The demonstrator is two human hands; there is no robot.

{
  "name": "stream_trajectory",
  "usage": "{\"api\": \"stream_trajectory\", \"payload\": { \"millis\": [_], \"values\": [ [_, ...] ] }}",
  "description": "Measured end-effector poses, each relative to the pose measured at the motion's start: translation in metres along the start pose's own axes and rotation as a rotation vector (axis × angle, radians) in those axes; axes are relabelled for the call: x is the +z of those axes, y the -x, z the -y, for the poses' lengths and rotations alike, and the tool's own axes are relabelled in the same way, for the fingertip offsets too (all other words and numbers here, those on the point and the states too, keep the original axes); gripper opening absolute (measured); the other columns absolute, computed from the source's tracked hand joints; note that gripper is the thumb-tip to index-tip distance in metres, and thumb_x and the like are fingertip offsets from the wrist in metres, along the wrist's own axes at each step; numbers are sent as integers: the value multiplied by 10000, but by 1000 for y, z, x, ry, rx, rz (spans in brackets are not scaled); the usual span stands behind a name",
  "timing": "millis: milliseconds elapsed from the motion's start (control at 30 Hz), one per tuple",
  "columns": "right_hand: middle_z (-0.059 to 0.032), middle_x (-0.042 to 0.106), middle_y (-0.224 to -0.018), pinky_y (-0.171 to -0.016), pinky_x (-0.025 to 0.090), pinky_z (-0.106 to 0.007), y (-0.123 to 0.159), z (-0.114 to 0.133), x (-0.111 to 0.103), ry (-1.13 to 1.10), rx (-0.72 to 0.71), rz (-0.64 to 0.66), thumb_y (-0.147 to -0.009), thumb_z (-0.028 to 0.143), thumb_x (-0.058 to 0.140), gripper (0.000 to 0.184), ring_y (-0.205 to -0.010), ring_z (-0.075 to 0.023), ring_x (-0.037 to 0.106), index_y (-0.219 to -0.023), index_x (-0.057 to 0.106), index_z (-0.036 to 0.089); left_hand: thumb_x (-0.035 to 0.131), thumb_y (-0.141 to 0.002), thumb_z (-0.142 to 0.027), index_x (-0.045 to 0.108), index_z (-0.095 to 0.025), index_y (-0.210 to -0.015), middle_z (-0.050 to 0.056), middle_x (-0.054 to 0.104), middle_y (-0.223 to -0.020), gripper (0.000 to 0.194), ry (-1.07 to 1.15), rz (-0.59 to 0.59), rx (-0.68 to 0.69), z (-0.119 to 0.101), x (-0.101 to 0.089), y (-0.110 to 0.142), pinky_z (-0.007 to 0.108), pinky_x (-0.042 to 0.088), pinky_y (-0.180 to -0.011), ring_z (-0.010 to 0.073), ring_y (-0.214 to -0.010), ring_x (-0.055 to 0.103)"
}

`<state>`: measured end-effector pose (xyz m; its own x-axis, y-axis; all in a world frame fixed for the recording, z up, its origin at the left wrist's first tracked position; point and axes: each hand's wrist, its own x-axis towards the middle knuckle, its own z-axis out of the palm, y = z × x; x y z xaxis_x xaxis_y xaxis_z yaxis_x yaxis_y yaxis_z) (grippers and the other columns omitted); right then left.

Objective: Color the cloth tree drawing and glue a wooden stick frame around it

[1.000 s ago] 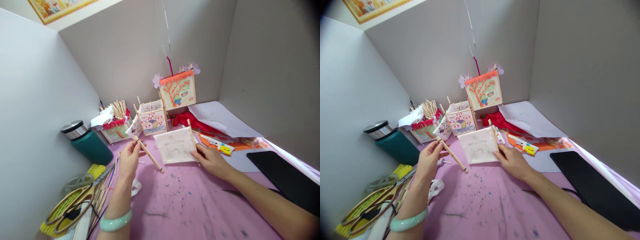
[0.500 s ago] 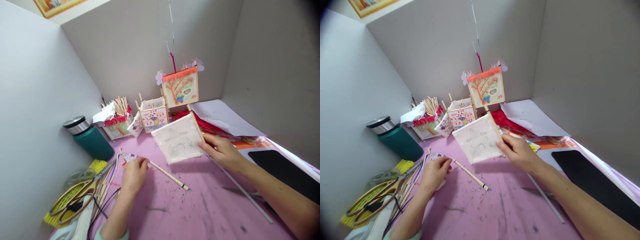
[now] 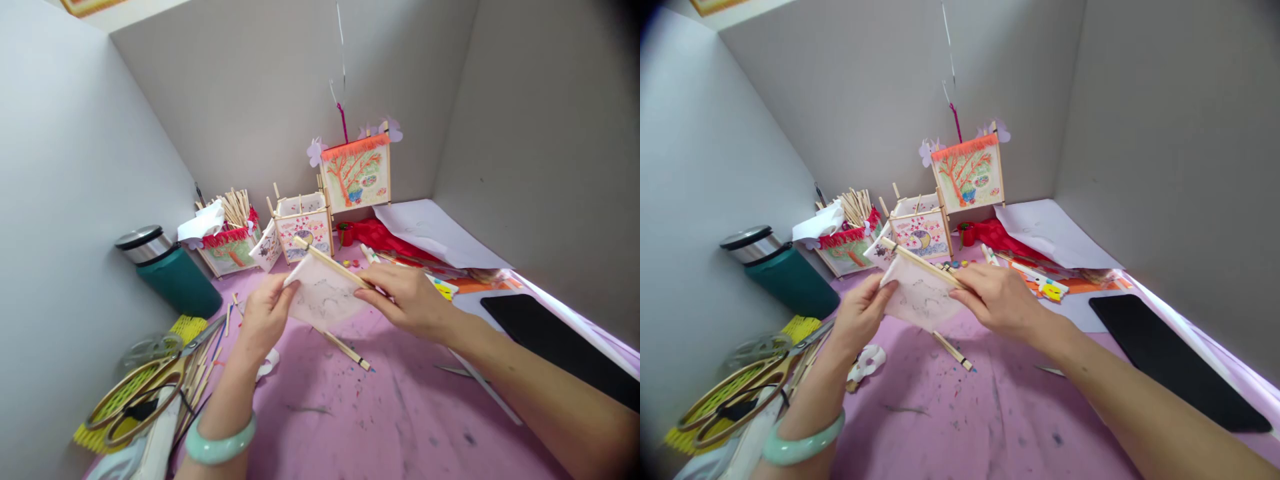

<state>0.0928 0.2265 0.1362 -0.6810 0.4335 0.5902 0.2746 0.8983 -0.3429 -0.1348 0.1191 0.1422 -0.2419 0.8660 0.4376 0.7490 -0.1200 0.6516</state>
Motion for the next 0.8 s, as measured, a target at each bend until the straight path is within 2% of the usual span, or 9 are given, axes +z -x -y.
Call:
{"api": "stream_trajectory", "payload": {
  "millis": [100, 167, 267, 300, 433, 533, 600, 700, 800],
  "values": [
    [-47, 616, -867, -608, 389, -266, 9, 4, 4, -64, 223, -205, -846, 416, 526, 253, -659, -147, 533, -985, 565, 207, 504, -827, -432, 644, -197, -944, -9, 643, -772, 298, 259, -125, -217, 14, 5, 0, 228, 432, -632, 149, -711, 571],
    [-32, 613, -784, -586, 383, -262, 25, 7, 14, -42, 347, -163, -838, 407, 534, 207, -629, -143, 529, -841, 579, 205, 555, -792, -448, 639, -210, -988, -16, 670, -818, 320, 418, -227, -283, 24, 6, -1, 234, 452, -675, 153, -753, 595],
    [-6, 614, -691, -560, 359, -253, 54, 16, 35, -27, 322, 268, -763, 384, 621, 203, -625, -152, 550, -692, 568, 202, 612, -747, -455, 625, -201, -1038, 2, 695, -884, 386, 637, -304, -343, 33, 9, -1, 261, 477, -733, 163, -804, 625],
    [-5, 621, -698, -561, 355, -254, 61, 19, 42, -5, 328, 335, -741, 378, 644, 196, -636, -159, 561, -704, 570, 201, 623, -738, -454, 622, -195, -1042, 11, 698, -895, 400, 684, -307, -357, 36, 10, -1, 266, 483, -735, 164, -804, 632],
    [-8, 644, -747, -594, 362, -256, 68, 25, 54, 66, 301, 429, -789, 231, 570, 65, -668, -160, 584, -734, 579, 197, 644, -721, -456, 622, -180, -1033, 28, 705, -906, 417, 773, -271, -388, 41, 17, 1, 271, 494, -720, 167, -793, 645],
    [-16, 661, -778, -610, 371, -255, 57, 16, 48, 83, 199, 502, -796, 166, 537, 81, -685, -161, 599, -751, 599, 195, 657, -710, -455, 628, -168, -1021, 37, 707, -919, 425, 805, -239, -430, 41, 21, 3, 274, 499, -716, 169, -789, 647],
    [-25, 667, -790, -622, 372, -262, 50, 7, 45, 131, 126, 501, -797, 137, 521, 107, -710, -172, 605, -768, 607, 194, 656, -716, -445, 631, -171, -1025, 33, 709, -923, 413, 820, -219, -446, 41, 23, 5, 274, 499, -723, 165, -787, 650],
    [-26, 664, -773, -626, 370, -269, 47, -2, 43, 177, 63, 494, -798, 145, 527, 103, -713, -179, 603, -746, 601, 194, 657, -718, -440, 639, -169, -1012, 34, 714, -914, 400, 825, -203, -460, 41, 25, 7, 277, 498, -743, 166, -786, 654],
    [-4, 658, -755, -605, 367, -256, 52, -3, 40, 97, 95, 502, -785, 225, 588, 37, -679, -165, 594, -754, 587, 205, 653, -722, -444, 640, -163, -1009, 38, 717, -902, 401, 825, -182, -472, 43, 26, 8, 276, 498, -737, 167, -771, 656]
  ]
}}
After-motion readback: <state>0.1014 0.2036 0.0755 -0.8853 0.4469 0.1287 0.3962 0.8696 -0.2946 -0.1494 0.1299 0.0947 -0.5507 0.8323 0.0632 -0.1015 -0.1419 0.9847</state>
